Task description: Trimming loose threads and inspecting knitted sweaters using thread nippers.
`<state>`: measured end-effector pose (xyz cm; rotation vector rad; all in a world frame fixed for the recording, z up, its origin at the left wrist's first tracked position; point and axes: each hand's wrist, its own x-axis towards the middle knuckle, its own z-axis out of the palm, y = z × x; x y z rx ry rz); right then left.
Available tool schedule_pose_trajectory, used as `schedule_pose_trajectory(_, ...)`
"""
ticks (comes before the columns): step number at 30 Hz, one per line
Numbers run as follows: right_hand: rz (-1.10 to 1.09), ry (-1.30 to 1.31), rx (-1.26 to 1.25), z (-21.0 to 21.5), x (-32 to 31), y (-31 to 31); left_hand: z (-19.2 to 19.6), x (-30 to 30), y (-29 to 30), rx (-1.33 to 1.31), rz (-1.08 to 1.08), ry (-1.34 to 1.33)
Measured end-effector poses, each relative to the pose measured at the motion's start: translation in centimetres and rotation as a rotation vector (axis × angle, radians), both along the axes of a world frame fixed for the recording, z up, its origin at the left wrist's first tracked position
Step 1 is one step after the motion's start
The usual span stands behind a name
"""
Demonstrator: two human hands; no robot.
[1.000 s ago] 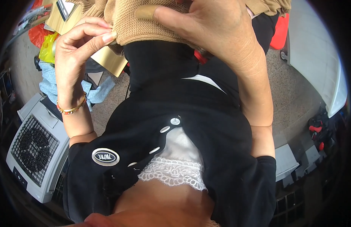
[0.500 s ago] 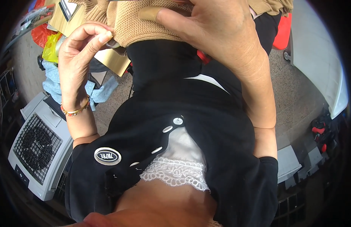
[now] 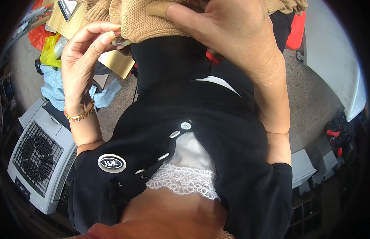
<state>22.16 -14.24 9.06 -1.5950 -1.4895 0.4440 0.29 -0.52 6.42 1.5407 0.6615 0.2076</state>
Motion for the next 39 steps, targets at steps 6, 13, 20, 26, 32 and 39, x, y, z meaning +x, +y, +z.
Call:
schedule_pose_trajectory(6, -0.008, -0.041, -0.031, 0.0, 0.0, -0.1, 0.1, 0.4, -0.1, -0.019, 0.009, -0.044)
schedule_pose_trajectory(13, -0.003, -0.073, -0.061, 0.9, 0.0, -0.4, 0.3, 0.4, 0.7, 0.048, -0.077, -0.027)
schedule_pose_trajectory(20, 0.035, -0.064, -0.440, 4.8, -1.2, -0.3, -0.2, 0.2, -1.4, 0.127, 0.036, -0.145)
schedule_pose_trajectory(26, 0.063, -0.302, -0.363, 3.0, -1.7, -0.4, -1.3, -0.3, -2.8, 0.219, 0.119, -0.136)
schedule_pose_trajectory(32, 0.039, -0.382, -0.345, 3.6, -2.1, 0.3, -2.4, 0.0, -3.6, 0.270, 0.180, -0.268)
schedule_pose_trajectory(39, 0.018, -0.205, -0.230, 2.0, -1.7, -0.9, -2.5, 0.5, -3.1, 0.320, 0.145, -0.279)
